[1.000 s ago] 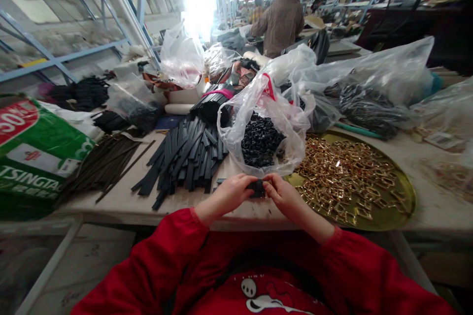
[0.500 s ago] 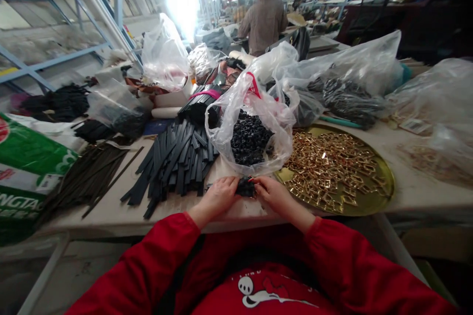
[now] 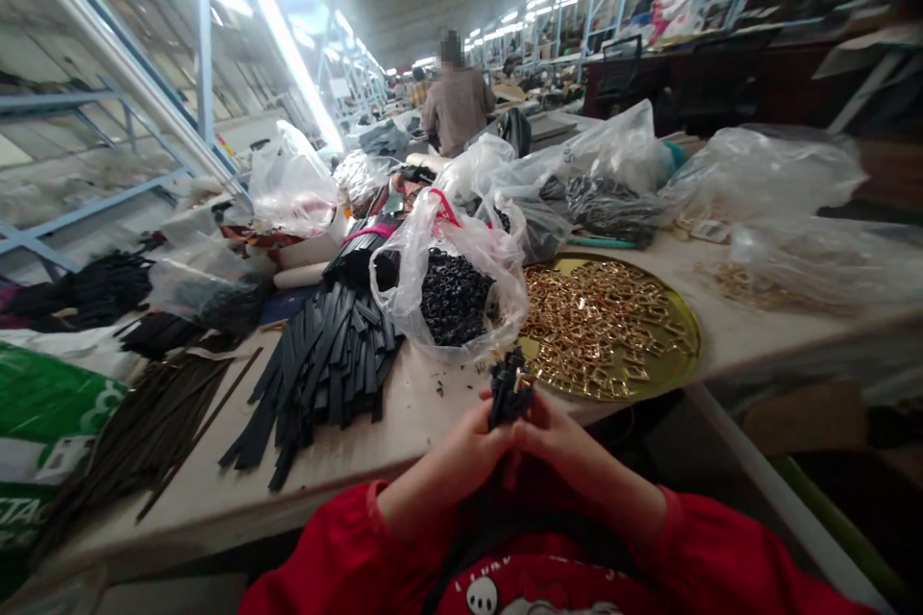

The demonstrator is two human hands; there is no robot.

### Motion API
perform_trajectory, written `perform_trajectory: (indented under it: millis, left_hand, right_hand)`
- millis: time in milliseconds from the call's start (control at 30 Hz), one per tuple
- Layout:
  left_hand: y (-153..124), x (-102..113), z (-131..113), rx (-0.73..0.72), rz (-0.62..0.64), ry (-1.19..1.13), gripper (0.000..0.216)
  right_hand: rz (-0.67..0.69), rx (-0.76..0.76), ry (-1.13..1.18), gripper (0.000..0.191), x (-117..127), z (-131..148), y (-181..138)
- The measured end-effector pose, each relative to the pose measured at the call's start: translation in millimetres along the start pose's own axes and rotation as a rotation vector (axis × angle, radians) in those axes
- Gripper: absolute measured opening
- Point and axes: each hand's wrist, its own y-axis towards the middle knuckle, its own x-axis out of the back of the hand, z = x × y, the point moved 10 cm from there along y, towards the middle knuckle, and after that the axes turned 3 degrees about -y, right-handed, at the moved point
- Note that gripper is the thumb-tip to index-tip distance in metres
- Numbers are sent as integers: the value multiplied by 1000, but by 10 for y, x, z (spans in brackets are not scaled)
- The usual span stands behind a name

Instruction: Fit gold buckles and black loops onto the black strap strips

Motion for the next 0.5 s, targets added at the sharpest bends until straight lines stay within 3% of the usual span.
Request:
perform_trajectory:
  millis: [67,167,233,267,333,400,433,500]
  left_hand:
    - [-24,-464,-60,50,160,-139,37]
    - [-24,-886,-173,72,242,-168,40]
    - [22,-1048,-239,24,307,-99,47]
    - [55,-1105,-236,11,352,-57,55]
    - [182,-1042,-170,4,318,24,65]
    - [318,-865,-82,5,222,150,67]
    - [372,-778,-46,2,184,215,66]
    - [455,-619,15,-8,125,293,62]
  right_hand:
    - [-125,-40,146,39,136,151,-79]
    - [-229,-47,274,26,461,341,-303]
    - [-362,37,312,23,974,506,-553]
    - [-491,101,305,22,1357,605,-762]
    - [-802,207,194,22,2190,807,-1385]
    - [-1145,206,-43,23,2919,945,-2190]
    - [-1286,144,-202,23,3192,966,-2568]
    - [-1399,69,-284,22,3586,821,-3098]
